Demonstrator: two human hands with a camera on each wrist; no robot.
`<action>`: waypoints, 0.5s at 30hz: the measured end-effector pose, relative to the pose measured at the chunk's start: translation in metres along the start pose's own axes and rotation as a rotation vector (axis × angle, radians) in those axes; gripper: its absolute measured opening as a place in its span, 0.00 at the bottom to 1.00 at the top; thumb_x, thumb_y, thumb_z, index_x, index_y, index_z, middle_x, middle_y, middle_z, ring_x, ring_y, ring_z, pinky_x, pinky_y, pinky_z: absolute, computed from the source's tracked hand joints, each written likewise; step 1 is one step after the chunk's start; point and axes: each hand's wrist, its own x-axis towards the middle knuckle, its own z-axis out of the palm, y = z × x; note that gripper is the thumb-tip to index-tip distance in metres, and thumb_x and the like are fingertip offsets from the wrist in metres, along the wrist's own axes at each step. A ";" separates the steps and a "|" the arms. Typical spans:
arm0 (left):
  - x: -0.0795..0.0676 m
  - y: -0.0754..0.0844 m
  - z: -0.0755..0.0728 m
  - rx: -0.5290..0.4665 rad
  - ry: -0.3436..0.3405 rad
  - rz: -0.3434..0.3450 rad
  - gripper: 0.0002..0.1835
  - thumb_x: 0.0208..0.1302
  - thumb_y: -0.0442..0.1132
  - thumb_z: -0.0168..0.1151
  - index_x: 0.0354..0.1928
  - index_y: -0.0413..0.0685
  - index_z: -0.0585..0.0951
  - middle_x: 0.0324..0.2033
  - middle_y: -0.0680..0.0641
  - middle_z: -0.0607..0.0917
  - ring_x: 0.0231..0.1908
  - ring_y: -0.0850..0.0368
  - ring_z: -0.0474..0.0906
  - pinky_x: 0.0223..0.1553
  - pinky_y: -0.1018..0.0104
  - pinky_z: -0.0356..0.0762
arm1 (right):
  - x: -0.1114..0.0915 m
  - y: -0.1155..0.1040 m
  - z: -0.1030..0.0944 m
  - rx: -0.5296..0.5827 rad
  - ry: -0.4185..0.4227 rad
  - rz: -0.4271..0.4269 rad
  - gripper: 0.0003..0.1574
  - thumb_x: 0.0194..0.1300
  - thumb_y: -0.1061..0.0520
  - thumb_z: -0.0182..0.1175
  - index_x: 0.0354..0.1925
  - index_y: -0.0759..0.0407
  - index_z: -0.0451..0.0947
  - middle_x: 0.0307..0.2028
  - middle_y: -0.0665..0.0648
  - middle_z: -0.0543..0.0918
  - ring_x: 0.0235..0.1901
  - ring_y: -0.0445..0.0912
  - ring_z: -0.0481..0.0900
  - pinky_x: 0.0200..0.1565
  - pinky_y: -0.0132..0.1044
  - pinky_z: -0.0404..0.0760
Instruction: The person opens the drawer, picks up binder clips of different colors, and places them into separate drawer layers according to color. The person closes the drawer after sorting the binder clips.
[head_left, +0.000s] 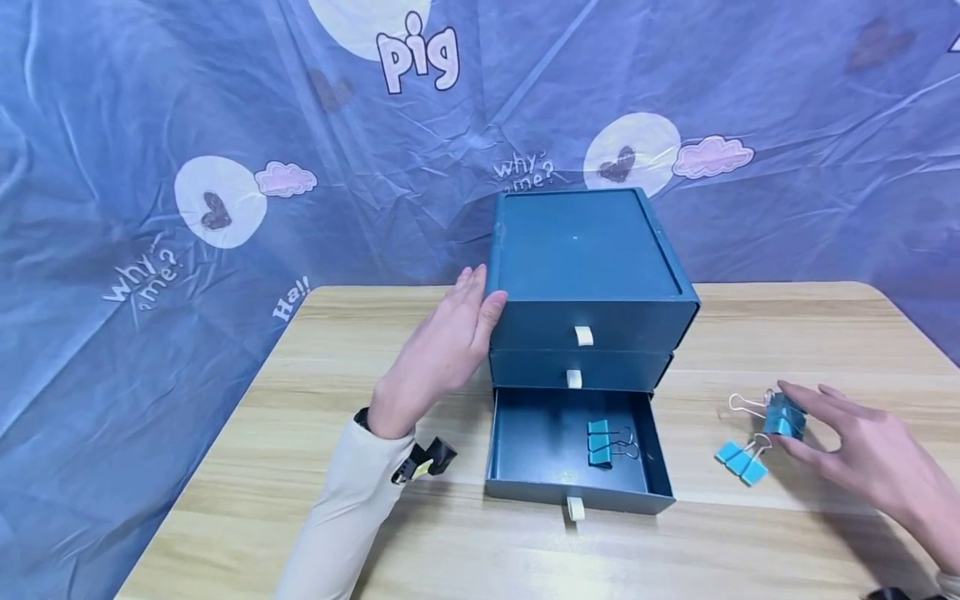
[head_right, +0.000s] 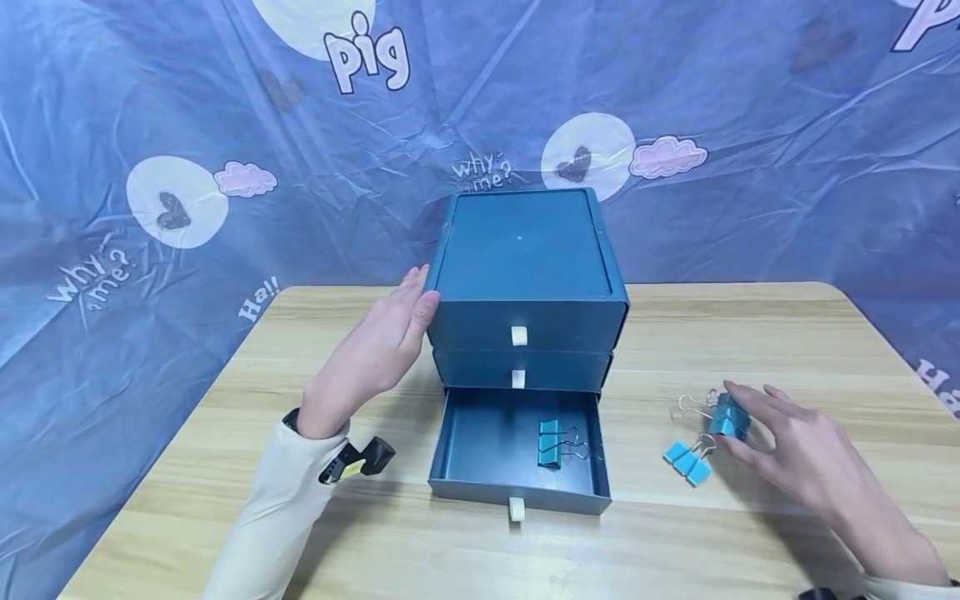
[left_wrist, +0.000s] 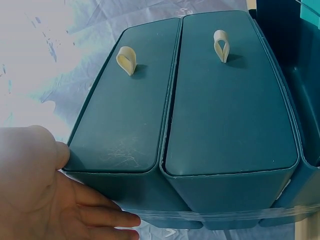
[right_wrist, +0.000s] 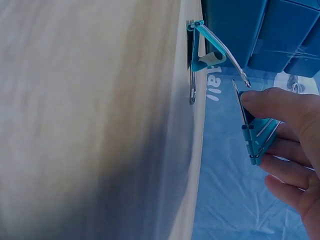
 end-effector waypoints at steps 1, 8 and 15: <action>0.000 0.000 0.000 0.000 0.000 0.001 0.40 0.76 0.60 0.22 0.73 0.33 0.52 0.73 0.39 0.54 0.74 0.49 0.44 0.72 0.59 0.43 | 0.000 0.000 0.000 0.000 0.017 -0.016 0.45 0.48 0.45 0.74 0.62 0.60 0.73 0.44 0.76 0.81 0.39 0.74 0.77 0.29 0.68 0.73; 0.000 0.000 0.000 -0.003 0.000 -0.002 0.40 0.76 0.60 0.22 0.73 0.33 0.52 0.73 0.39 0.54 0.74 0.49 0.44 0.72 0.61 0.42 | 0.000 -0.003 0.001 0.002 0.115 -0.121 0.45 0.60 0.29 0.59 0.63 0.57 0.73 0.42 0.73 0.82 0.23 0.68 0.80 0.13 0.48 0.69; 0.000 -0.001 0.000 0.003 0.000 0.009 0.40 0.76 0.60 0.22 0.73 0.32 0.53 0.73 0.39 0.54 0.74 0.50 0.44 0.72 0.61 0.43 | 0.002 -0.008 0.005 0.008 0.173 -0.138 0.50 0.61 0.21 0.46 0.60 0.56 0.76 0.40 0.74 0.82 0.48 0.63 0.80 0.16 0.60 0.71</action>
